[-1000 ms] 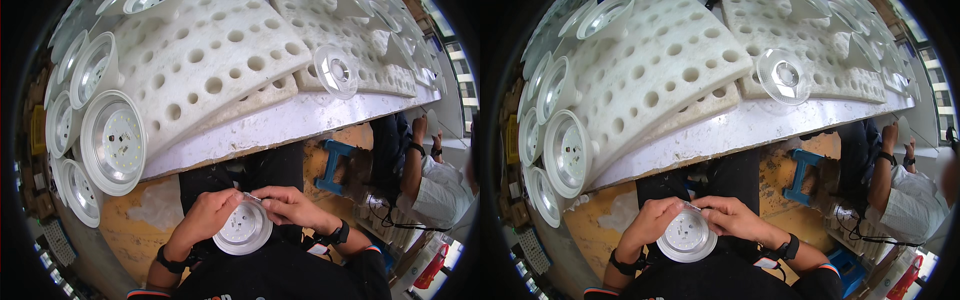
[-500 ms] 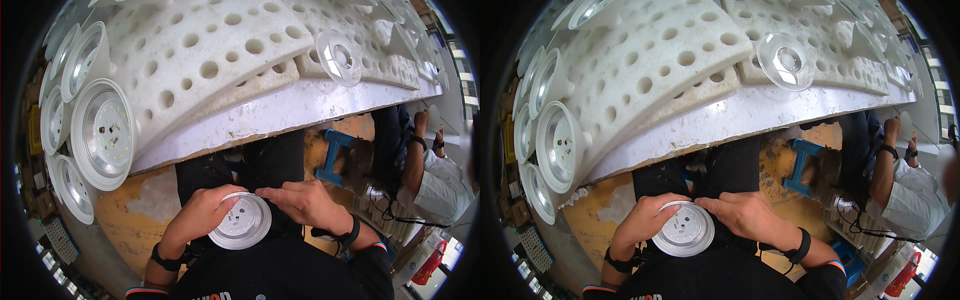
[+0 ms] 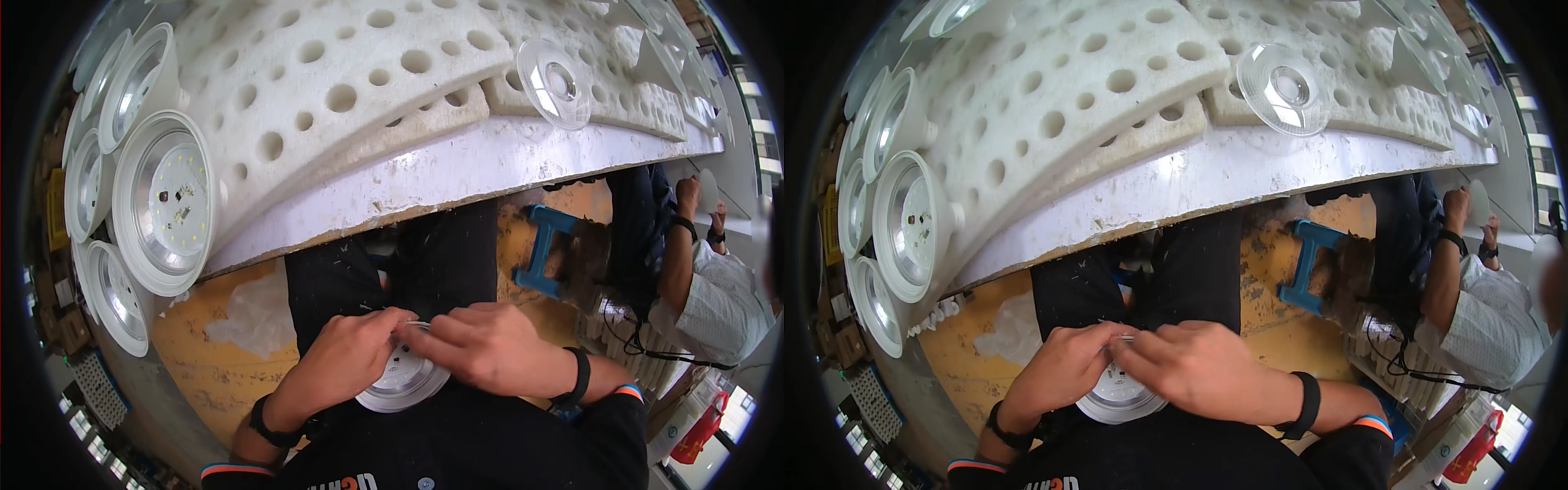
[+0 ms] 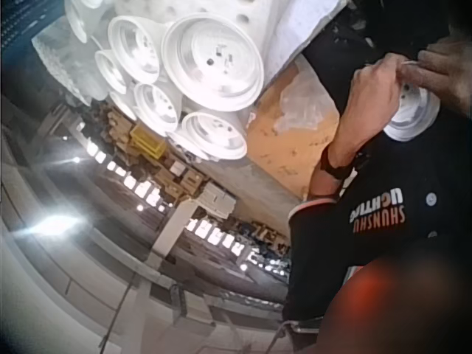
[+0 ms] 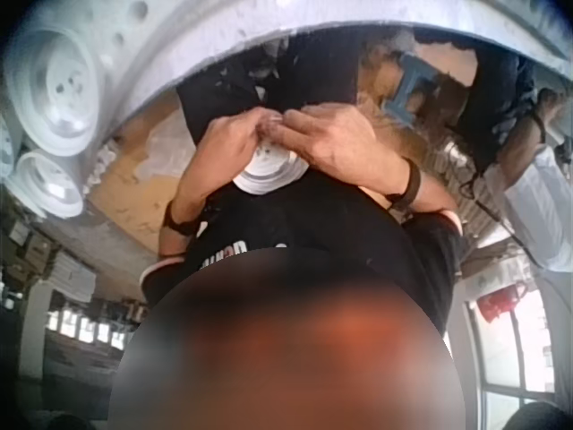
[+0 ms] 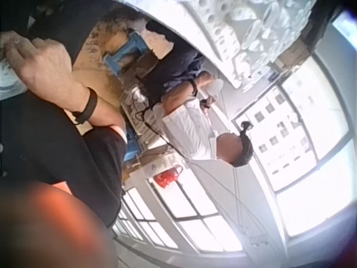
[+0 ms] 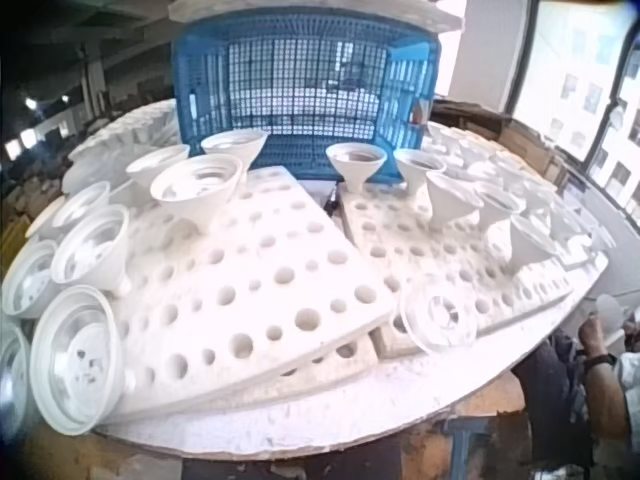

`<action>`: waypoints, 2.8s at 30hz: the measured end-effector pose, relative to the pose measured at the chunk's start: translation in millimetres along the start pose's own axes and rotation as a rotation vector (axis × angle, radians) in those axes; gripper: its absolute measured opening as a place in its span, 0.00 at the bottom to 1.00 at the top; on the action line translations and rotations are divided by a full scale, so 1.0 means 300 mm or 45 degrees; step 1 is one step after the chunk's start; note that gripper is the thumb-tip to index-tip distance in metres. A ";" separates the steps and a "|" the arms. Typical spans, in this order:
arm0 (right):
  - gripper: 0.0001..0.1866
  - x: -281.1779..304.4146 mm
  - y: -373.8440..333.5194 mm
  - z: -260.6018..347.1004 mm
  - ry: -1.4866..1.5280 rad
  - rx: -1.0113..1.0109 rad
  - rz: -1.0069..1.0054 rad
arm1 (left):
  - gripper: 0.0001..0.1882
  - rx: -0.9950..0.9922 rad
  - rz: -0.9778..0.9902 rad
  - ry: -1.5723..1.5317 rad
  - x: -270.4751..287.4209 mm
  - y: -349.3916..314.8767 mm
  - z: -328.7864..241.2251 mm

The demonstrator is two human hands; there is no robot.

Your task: Assembling LED light components, including inserting LEDs and applying adhesive.

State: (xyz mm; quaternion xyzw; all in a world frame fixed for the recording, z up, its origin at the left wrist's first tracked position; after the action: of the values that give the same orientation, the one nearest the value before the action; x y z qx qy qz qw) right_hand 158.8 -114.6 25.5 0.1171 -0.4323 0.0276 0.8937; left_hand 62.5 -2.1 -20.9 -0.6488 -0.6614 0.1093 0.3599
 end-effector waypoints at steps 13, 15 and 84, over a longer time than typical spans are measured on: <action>0.25 -0.031 -0.022 0.006 -0.038 -0.073 -0.157 | 0.10 -0.019 -0.026 0.051 -0.006 -0.007 0.005; 0.24 -0.015 -0.057 -0.013 -0.135 -0.142 -0.076 | 0.10 -0.032 -0.029 0.048 -0.002 -0.008 0.007; 0.16 -0.025 -0.143 -0.023 0.378 -0.535 -0.231 | 0.07 0.020 -0.293 0.084 0.048 -0.093 0.028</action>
State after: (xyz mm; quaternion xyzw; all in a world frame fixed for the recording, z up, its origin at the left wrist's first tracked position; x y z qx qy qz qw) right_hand 165.8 -154.3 7.7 -0.0378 -0.2804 -0.1260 0.9508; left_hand 37.1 10.2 -5.1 -0.5691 -0.7183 0.0511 0.3969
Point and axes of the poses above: each hand's wrist, its own y-axis towards the middle knuckle, its own x-axis out of the back of the hand, z = x × y, the point moved 5 cm from there along y, towards the middle knuckle, and after that the axes turned 13 degrees about x, right-handed, at the moved point
